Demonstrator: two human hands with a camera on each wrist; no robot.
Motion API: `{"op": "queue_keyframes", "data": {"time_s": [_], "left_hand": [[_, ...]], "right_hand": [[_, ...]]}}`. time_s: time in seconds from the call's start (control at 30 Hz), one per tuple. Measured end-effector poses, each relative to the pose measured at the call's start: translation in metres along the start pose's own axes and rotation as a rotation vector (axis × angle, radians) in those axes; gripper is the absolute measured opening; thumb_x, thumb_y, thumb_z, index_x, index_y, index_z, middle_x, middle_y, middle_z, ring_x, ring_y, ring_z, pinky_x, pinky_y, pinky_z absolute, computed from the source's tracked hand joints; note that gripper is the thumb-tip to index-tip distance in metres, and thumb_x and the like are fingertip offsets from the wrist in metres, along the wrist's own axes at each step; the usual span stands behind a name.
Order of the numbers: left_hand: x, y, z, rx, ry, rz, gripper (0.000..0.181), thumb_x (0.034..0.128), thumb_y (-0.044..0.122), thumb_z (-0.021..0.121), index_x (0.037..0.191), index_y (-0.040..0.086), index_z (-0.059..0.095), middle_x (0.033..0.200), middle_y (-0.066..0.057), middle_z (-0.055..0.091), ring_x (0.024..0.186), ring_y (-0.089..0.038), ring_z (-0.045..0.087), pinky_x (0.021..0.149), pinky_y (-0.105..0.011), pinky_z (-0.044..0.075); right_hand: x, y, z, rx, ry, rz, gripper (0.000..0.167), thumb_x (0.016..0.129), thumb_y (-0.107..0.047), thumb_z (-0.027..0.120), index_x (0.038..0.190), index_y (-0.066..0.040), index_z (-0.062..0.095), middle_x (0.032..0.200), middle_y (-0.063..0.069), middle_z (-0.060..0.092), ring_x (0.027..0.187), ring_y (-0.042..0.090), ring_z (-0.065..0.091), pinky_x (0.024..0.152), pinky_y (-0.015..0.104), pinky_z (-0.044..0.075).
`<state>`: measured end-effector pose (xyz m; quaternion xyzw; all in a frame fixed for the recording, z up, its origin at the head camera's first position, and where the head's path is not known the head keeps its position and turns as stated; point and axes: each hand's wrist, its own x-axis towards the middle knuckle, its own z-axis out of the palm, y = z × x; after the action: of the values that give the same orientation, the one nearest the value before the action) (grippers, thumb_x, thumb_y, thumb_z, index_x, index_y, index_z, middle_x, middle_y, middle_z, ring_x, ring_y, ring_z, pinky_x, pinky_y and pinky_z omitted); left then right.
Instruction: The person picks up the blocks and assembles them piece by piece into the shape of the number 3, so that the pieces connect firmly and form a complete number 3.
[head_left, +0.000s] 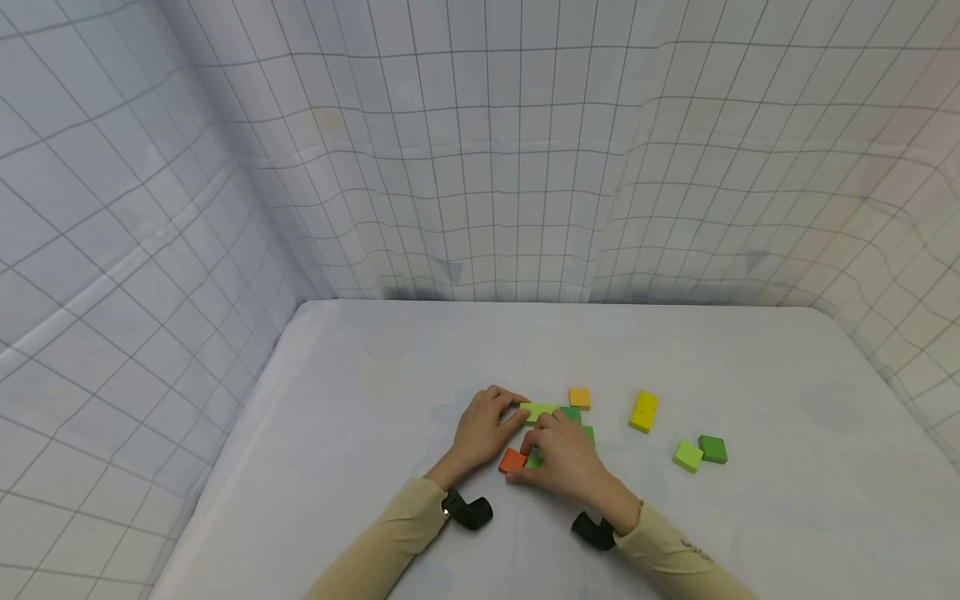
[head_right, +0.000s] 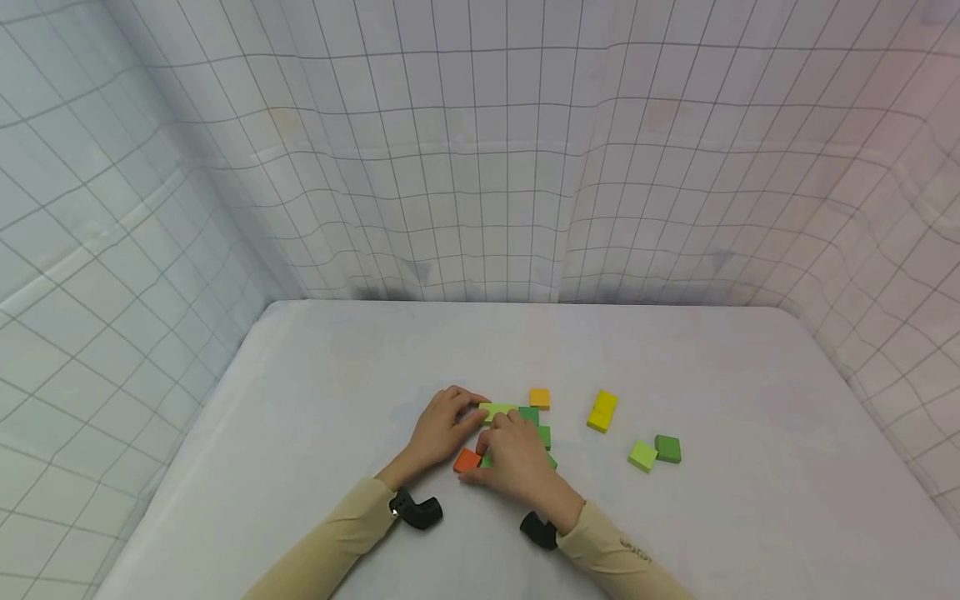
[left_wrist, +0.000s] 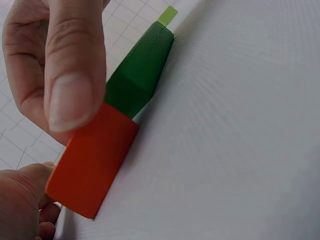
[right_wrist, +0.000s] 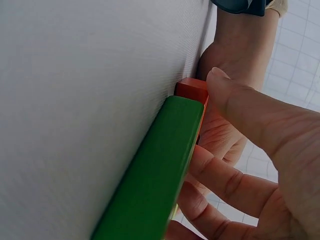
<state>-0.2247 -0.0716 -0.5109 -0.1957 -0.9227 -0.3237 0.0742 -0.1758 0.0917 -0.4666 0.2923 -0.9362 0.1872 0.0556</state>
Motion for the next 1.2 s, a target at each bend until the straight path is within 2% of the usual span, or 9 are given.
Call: {"op": "queue_keyframes", "data": {"time_s": [0.33,0.6,1.2], "left_hand": [[0.0000,-0.0008,0.0001,-0.007,0.015,0.021,0.028,0.0955,0.037,0.057,0.112,0.018,0.069,0.098,0.002,0.056,0.081,-0.013,0.045,0.067,-0.028,0.038],[0.0011,-0.0016,0.0006,-0.005,-0.004,-0.006,0.029,0.0954,0.038,0.056,0.113,0.019,0.069,0.099,0.003,0.056,0.083,-0.012,0.045,0.068,-0.028,0.038],[0.0007,-0.0018,0.0004,-0.017,0.004,0.004,0.029,0.0951,0.038,0.057,0.112,0.019,0.069,0.098,0.002,0.056,0.083,-0.013,0.046,0.067,-0.028,0.038]], "right_hand": [[-0.0004,-0.0018,-0.0015,0.020,-0.004,0.014,0.031,0.067,-0.045,0.083,0.072,-0.018,0.069,0.073,-0.005,0.047,0.071,0.014,0.038,0.062,0.029,0.032],[-0.0005,-0.0021,-0.0019,0.018,0.002,0.016,0.031,0.067,-0.046,0.084,0.072,-0.018,0.070,0.072,-0.007,0.045,0.071,0.013,0.038,0.063,0.029,0.033],[-0.0018,-0.0017,-0.0060,0.036,-0.013,0.018,0.034,0.068,-0.048,0.082,0.073,-0.017,0.069,0.073,-0.005,0.048,0.071,0.013,0.039,0.063,0.029,0.034]]}}
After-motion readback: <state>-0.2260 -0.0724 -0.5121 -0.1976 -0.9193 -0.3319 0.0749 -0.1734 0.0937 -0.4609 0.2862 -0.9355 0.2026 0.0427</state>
